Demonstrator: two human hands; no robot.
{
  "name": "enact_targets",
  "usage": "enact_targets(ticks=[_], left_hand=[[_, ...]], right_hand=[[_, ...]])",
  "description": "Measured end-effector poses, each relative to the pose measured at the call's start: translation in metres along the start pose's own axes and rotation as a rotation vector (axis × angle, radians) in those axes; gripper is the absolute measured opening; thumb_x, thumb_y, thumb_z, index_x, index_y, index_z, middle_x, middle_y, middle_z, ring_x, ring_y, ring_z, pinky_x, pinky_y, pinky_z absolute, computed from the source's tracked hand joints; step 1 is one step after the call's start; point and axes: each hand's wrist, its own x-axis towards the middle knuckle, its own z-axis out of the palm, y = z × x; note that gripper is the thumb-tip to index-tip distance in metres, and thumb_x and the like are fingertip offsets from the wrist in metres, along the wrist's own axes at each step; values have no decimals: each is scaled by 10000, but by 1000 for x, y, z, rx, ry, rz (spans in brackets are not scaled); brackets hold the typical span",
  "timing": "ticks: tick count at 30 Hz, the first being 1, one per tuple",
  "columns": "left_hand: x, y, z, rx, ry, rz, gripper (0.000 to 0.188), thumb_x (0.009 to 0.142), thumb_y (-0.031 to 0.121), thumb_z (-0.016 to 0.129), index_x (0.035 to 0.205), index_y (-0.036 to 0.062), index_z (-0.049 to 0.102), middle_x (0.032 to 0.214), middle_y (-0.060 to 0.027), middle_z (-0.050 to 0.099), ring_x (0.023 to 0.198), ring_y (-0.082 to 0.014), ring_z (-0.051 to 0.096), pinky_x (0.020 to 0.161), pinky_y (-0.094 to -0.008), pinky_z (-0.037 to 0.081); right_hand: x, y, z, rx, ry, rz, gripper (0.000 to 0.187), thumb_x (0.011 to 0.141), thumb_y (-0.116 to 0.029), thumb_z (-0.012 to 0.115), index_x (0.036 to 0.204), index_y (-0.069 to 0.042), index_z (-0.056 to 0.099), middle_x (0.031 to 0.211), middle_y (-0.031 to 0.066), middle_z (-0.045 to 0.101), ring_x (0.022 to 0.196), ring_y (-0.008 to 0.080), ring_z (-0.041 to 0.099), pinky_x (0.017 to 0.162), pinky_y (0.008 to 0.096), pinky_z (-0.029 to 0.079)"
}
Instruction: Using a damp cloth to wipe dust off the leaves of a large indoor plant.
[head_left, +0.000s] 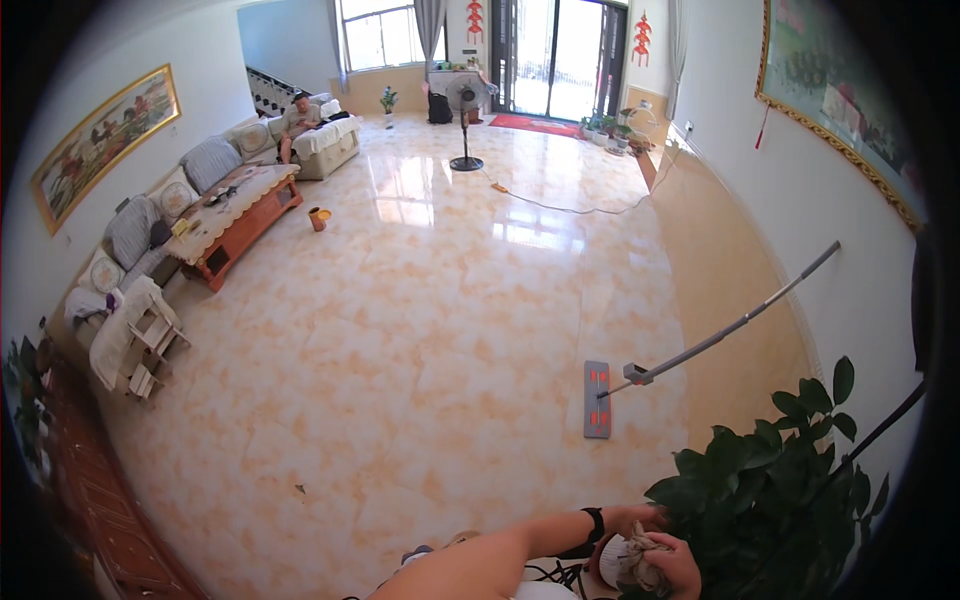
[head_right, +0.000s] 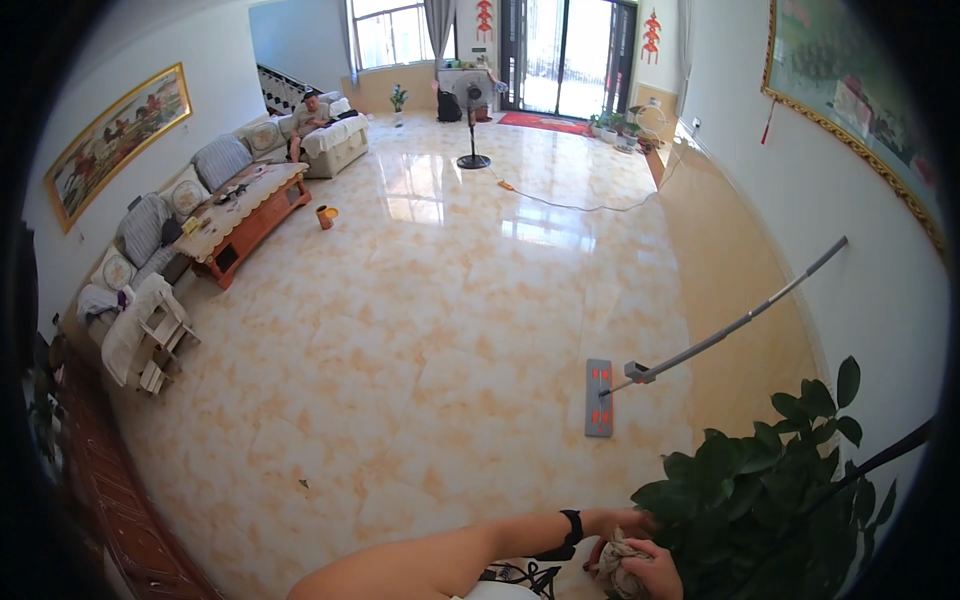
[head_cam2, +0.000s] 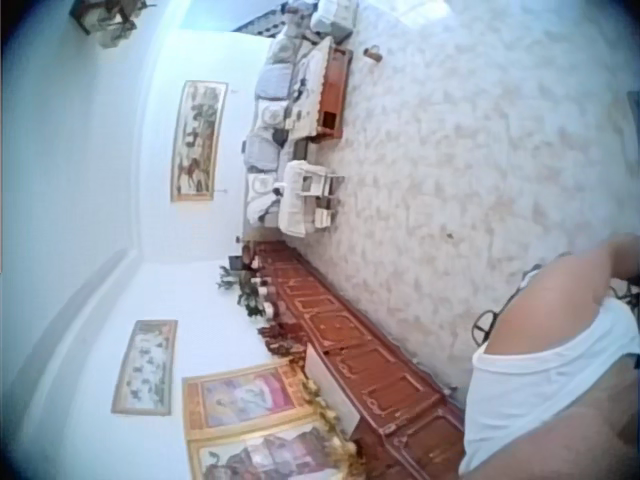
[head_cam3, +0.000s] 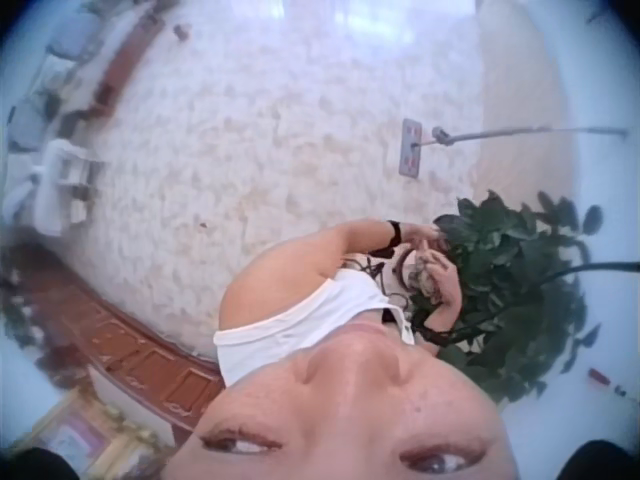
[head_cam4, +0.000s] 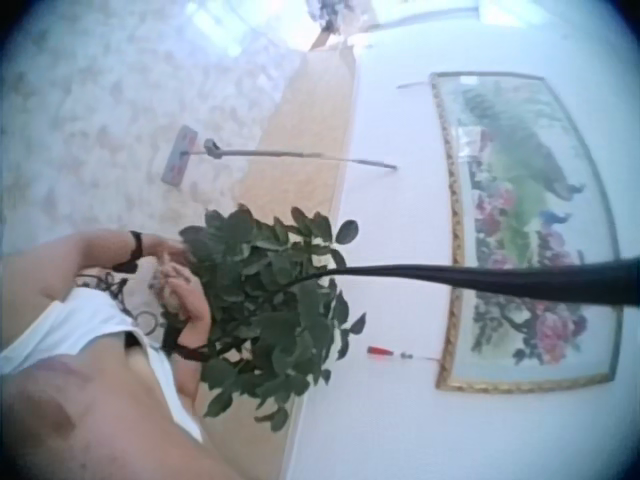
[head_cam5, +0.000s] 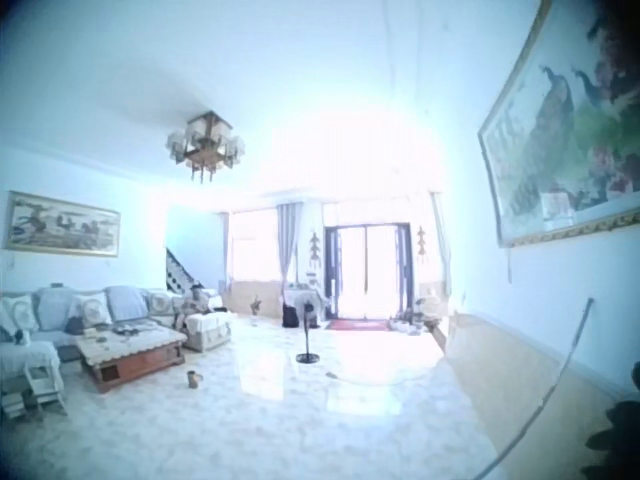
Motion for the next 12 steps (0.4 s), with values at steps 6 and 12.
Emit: enact_targets(ticks=[6,12], left_hand=[[-74,19,-19,446,134,52,459,798,420,433,1129,103,413,1119,-86,441,866,-225,509,627,-375,465],[-170,11,11,440,245,197,609,791,491,411,1262,138,257,1248,-98,340,1032,-243,455,758,-396,438]], right_hand=[[7,-28,19,594,81,-363,419,646,-72,548,1036,61,471,888,115,548,768,178,548,695,270,448],[42,-34,35,631,0,-436,409,686,-48,534,1073,34,429,917,132,532,789,201,554,696,285,460]])
